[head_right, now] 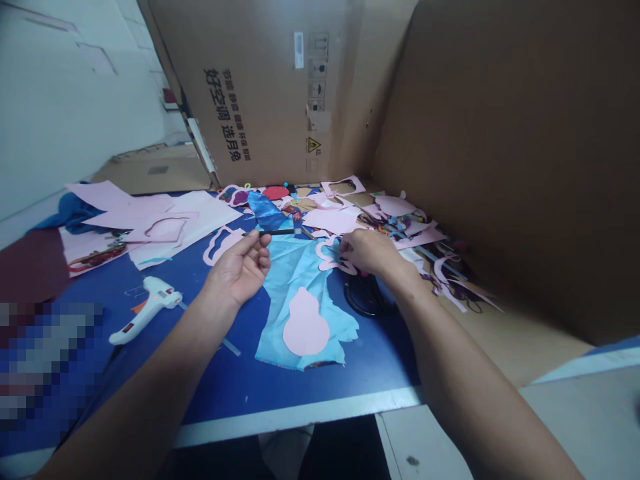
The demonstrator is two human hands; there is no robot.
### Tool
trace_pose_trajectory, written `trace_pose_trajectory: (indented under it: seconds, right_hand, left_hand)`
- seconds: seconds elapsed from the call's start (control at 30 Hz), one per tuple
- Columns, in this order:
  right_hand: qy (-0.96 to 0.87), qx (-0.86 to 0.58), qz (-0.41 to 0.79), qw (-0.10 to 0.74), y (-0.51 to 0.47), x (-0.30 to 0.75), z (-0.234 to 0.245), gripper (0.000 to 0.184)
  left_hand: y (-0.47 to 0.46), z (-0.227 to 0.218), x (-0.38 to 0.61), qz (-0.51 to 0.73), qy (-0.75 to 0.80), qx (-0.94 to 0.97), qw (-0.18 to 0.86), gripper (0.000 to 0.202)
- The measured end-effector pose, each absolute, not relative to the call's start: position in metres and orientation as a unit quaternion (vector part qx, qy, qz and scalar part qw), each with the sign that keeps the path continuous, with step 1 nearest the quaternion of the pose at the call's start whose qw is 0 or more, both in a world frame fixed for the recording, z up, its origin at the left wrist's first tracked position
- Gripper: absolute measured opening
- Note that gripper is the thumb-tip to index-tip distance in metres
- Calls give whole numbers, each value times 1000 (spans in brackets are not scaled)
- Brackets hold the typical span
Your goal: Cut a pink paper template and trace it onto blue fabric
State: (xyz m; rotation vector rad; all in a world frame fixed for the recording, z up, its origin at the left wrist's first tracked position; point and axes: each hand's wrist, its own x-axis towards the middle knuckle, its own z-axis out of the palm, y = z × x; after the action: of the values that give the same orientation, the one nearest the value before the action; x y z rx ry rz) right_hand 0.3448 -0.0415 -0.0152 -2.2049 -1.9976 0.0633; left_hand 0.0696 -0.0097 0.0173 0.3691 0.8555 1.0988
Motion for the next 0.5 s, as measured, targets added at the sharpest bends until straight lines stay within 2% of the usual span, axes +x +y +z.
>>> trace_pose_trajectory:
  seconds: [0.2, 0.5]
  right_hand:
    - [-649, -738, 10, 185, -41, 350, -16, 8]
    - [-452, -747, 18, 488, -32, 387, -11, 9]
  left_hand:
    - [-8, 17, 68, 505, 393, 166, 750, 18]
    - [-8, 17, 68, 507, 390, 157, 752, 16]
